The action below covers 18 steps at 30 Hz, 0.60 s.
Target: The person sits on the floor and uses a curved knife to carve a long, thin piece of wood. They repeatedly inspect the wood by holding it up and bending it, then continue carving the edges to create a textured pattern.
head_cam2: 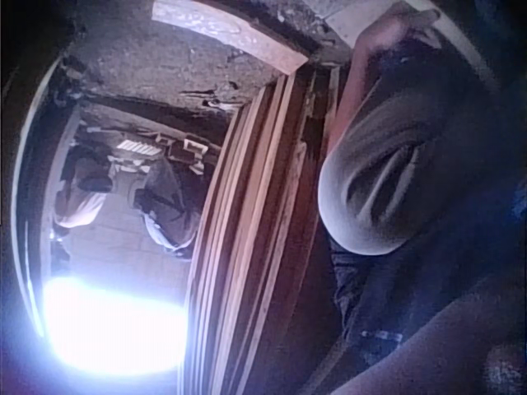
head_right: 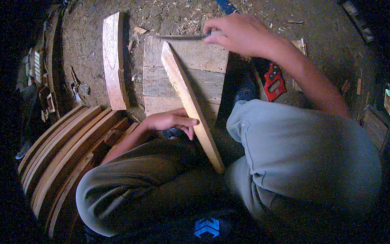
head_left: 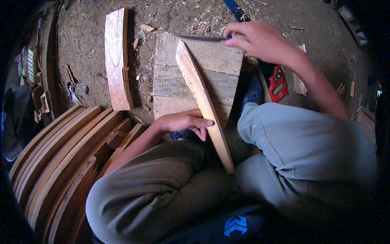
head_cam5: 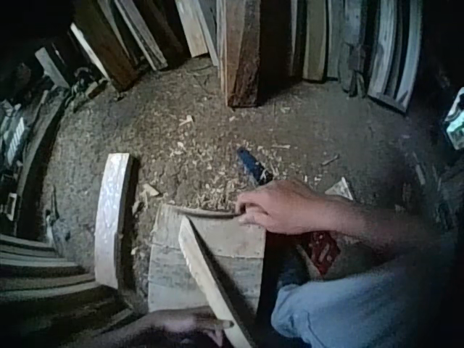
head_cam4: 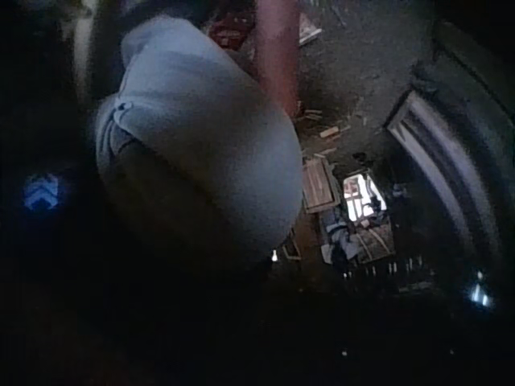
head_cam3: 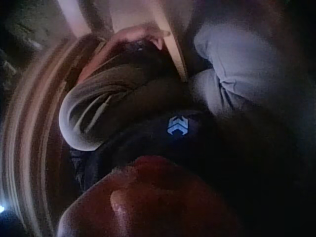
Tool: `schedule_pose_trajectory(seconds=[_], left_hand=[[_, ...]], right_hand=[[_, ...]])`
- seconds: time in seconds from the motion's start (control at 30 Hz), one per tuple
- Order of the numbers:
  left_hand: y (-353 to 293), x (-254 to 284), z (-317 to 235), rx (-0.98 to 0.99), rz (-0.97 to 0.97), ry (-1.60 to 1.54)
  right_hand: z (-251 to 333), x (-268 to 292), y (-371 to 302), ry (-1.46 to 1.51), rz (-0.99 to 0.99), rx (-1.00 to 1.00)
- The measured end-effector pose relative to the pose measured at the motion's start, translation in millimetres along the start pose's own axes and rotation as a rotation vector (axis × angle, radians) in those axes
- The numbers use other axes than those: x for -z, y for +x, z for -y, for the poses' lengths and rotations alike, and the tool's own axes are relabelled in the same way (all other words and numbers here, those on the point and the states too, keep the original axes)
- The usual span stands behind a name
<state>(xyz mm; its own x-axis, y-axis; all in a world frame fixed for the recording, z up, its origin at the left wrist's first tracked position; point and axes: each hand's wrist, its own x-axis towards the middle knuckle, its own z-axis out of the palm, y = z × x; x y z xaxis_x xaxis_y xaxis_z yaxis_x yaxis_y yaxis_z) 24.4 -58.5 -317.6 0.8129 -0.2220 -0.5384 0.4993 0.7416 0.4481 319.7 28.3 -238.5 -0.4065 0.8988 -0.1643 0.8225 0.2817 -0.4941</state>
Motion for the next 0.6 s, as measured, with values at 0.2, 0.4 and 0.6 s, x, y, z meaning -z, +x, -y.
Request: schedule_pose_trajectory(seconds=[0.2,0.4,0.6], left_hand=[[-4.9,-0.6,1.9,-0.033,-0.012,-0.063],[-14.7,2.4,-1.0,0.010,-0.114,0.098],[-13.6,-0.4,-3.4,-0.053,-0.087,0.015]], right_hand=[[0.2,-24.3,8.8,0.224,-0.035,-0.171],[34.2,-39.1,36.2,0.769,0.258,-0.386],[54.2,-75.7,65.4,1.034,0.069,-0.275]])
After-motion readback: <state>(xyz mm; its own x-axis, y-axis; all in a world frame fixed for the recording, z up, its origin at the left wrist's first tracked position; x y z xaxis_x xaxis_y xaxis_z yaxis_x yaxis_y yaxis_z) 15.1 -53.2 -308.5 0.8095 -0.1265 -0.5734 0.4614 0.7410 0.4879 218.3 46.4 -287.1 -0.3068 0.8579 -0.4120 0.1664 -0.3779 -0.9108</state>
